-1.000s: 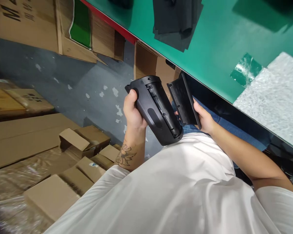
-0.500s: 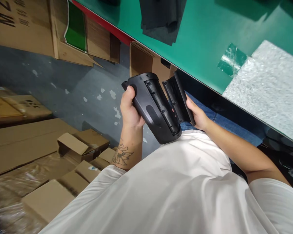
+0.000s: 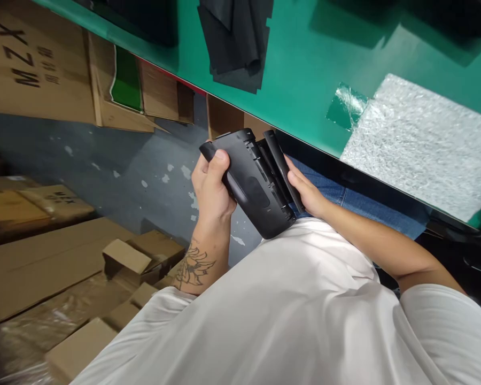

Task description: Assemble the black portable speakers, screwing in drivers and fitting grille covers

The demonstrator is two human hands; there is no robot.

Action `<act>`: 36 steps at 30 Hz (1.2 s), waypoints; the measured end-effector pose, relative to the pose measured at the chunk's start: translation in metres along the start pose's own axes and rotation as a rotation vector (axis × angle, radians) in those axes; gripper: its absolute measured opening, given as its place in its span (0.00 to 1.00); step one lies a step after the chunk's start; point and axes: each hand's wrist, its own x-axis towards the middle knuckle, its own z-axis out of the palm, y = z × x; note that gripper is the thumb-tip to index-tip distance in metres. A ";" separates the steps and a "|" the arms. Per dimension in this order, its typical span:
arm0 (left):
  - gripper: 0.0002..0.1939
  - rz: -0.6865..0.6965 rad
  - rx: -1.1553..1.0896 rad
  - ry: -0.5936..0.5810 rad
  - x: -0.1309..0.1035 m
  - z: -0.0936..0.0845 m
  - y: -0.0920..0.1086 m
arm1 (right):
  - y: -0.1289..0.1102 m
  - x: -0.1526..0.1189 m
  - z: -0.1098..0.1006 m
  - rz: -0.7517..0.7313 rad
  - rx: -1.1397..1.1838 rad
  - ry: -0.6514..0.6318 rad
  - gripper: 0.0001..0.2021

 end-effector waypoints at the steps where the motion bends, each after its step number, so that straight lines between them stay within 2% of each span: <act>1: 0.47 0.000 0.014 -0.003 -0.001 0.000 0.000 | 0.001 0.000 -0.001 -0.010 -0.021 -0.001 0.63; 9: 0.47 -0.002 0.064 0.010 -0.005 -0.001 0.000 | 0.002 -0.002 -0.003 -0.035 -0.129 -0.060 0.63; 15: 0.46 0.023 0.081 0.001 -0.002 -0.001 -0.003 | -0.001 -0.003 -0.004 -0.052 -0.187 -0.106 0.59; 23: 0.51 -0.008 0.069 0.026 -0.004 0.007 0.002 | -0.002 -0.002 -0.003 -0.050 -0.227 -0.104 0.63; 28: 0.52 0.004 0.093 0.027 -0.003 0.007 0.000 | -0.003 -0.003 -0.002 -0.060 -0.228 -0.109 0.61; 36: 0.43 0.024 0.059 0.028 -0.004 0.012 0.004 | -0.001 -0.003 -0.006 -0.065 -0.245 -0.093 0.57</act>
